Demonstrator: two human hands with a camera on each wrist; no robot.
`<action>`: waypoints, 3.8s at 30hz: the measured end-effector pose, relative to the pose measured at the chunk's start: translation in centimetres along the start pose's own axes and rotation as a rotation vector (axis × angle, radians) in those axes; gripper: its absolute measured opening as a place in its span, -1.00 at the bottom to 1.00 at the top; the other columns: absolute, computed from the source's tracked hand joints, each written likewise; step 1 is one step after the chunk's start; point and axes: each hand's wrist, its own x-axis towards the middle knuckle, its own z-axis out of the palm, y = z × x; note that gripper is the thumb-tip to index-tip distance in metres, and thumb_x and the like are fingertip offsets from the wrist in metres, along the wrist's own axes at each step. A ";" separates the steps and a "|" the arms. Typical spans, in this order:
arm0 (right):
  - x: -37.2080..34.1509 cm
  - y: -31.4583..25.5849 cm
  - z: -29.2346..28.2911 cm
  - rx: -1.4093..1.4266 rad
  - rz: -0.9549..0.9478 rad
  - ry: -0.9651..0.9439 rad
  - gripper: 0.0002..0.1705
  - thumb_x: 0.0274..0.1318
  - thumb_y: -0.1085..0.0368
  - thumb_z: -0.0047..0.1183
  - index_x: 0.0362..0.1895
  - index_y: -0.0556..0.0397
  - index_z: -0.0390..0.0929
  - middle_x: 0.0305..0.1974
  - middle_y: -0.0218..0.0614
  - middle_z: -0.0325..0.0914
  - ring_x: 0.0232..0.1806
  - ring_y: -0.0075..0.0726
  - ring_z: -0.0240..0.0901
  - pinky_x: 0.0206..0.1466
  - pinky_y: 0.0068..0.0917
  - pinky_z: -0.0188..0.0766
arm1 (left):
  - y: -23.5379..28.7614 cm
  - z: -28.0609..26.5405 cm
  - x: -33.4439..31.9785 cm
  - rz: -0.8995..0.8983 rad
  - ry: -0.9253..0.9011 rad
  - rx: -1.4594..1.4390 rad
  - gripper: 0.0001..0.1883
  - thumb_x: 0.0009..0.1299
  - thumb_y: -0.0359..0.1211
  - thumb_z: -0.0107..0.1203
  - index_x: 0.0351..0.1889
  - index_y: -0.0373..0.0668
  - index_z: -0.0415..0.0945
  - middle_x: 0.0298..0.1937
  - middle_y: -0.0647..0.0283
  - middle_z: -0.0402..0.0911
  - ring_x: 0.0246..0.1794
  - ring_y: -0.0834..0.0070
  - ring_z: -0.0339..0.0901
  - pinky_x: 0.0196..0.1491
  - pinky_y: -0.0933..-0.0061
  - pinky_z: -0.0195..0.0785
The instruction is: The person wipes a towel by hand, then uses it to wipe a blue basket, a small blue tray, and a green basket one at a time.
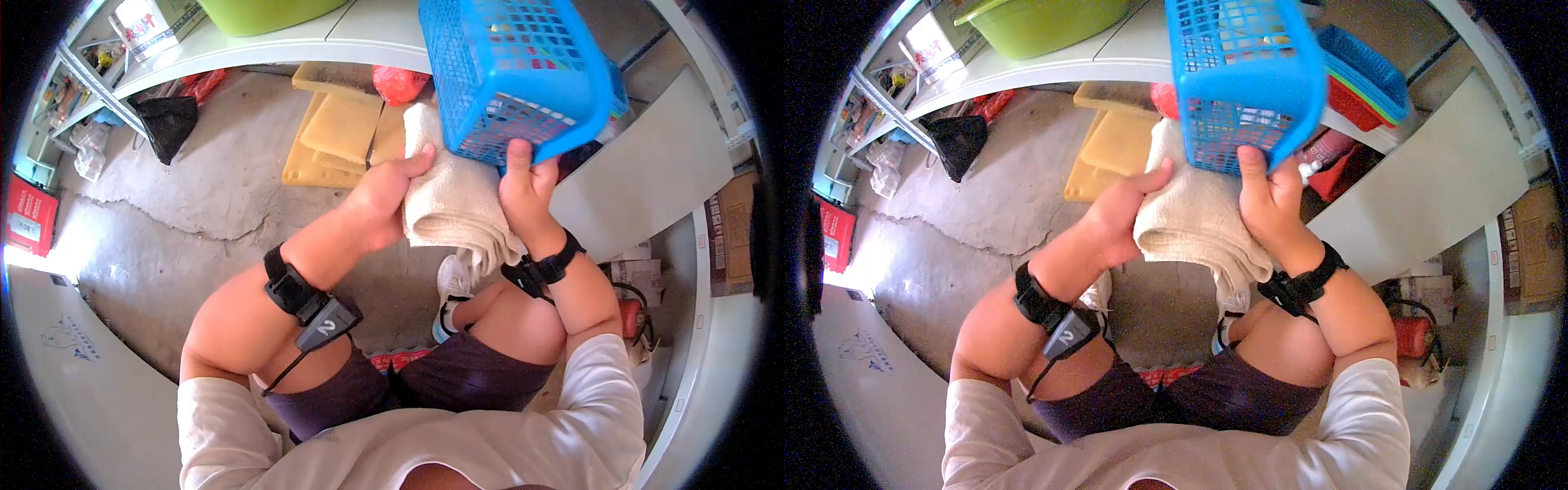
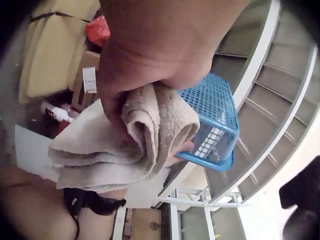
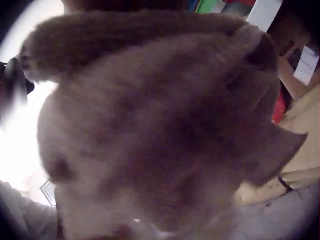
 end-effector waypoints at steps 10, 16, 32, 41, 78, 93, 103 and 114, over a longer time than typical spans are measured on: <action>1.9 -1.1 0.7 -0.343 -0.327 -0.597 -0.62 -0.04 0.43 0.09 -0.04 0.03 0.53 -0.15 -0.16 0.58 -0.08 0.06 0.51 -0.01 -0.16 0.42 | 2.1 -2.5 -0.1 0.181 -0.231 -0.134 -0.56 0.43 -0.13 0.01 0.07 -0.31 0.45 -0.01 0.02 0.61 -0.10 0.28 0.64 -0.03 0.22 0.58; 2.5 -2.3 0.3 -0.579 -0.364 -0.622 -0.56 -0.05 0.43 0.06 0.02 0.00 0.48 -0.17 -0.15 0.55 -0.10 0.05 0.50 -0.05 -0.14 0.41 | 4.2 -2.9 -1.6 0.070 -0.195 -0.187 -0.62 0.48 -0.27 -0.16 0.03 -0.41 0.44 -0.06 -0.03 0.61 -0.13 0.23 0.64 -0.02 0.20 0.56; 1.6 -4.3 -0.6 -0.890 -0.272 -0.615 -0.57 -0.10 0.46 0.00 -0.02 0.02 0.46 -0.24 -0.24 0.48 -0.20 -0.06 0.43 -0.14 -0.19 0.37 | 7.1 -1.3 -3.9 0.406 0.203 0.206 -0.64 0.48 -0.37 -0.13 0.15 -0.40 0.34 -0.02 -0.04 0.57 -0.07 0.24 0.61 -0.01 0.23 0.55; -0.2 -4.6 -0.1 -0.753 -0.336 -0.850 -0.67 -0.07 0.46 -0.05 -0.11 0.04 0.45 -0.25 -0.28 0.46 -0.18 -0.09 0.44 -0.14 -0.19 0.36 | 7.3 -2.9 -2.6 0.911 0.367 0.673 -0.61 0.49 -0.35 -0.02 0.24 -0.26 0.31 0.02 0.23 0.55 -0.04 0.52 0.50 0.02 0.47 0.38; -0.2 -6.3 -0.2 -0.422 -0.376 -1.041 -0.66 -0.13 0.43 0.04 -0.15 0.03 0.54 -0.17 -0.36 0.56 -0.19 -0.14 0.50 -0.14 -0.28 0.41 | 10.5 -7.2 -2.7 0.947 0.444 0.410 -0.67 0.47 -0.43 -0.08 0.18 -0.22 0.34 -0.01 0.21 0.55 -0.11 0.50 0.56 -0.09 0.43 0.49; -0.8 -4.5 -3.1 0.087 0.130 -0.129 -0.40 0.38 -0.09 -0.16 0.16 0.21 0.33 0.05 -0.25 0.48 0.03 -0.38 0.42 0.12 -0.40 0.35 | 9.9 -7.4 -1.8 0.873 0.336 0.626 -0.55 0.46 -0.44 0.00 0.31 -0.16 0.29 0.10 0.29 0.53 0.07 0.47 0.49 0.16 0.38 0.35; 0.3 -2.5 -2.1 0.246 0.249 -0.039 -0.56 0.43 0.03 -0.18 0.09 0.14 0.43 -0.02 -0.36 0.54 -0.04 -0.54 0.41 0.10 -0.50 0.32 | 9.4 -7.5 -1.7 0.869 0.530 0.590 -0.68 0.43 -0.45 0.00 0.14 -0.21 0.42 -0.03 0.21 0.59 -0.06 0.44 0.54 0.00 0.39 0.41; -0.1 -2.3 -0.4 -0.124 0.433 -0.591 -0.62 0.39 0.04 -0.08 -0.18 0.14 0.49 -0.42 -0.33 0.56 -0.41 -0.51 0.46 -0.32 -0.48 0.41 | 10.5 -6.0 -3.7 1.113 0.443 0.521 -0.57 0.46 -0.38 0.03 0.28 -0.21 0.29 0.16 0.17 0.49 0.13 0.35 0.46 0.19 0.32 0.32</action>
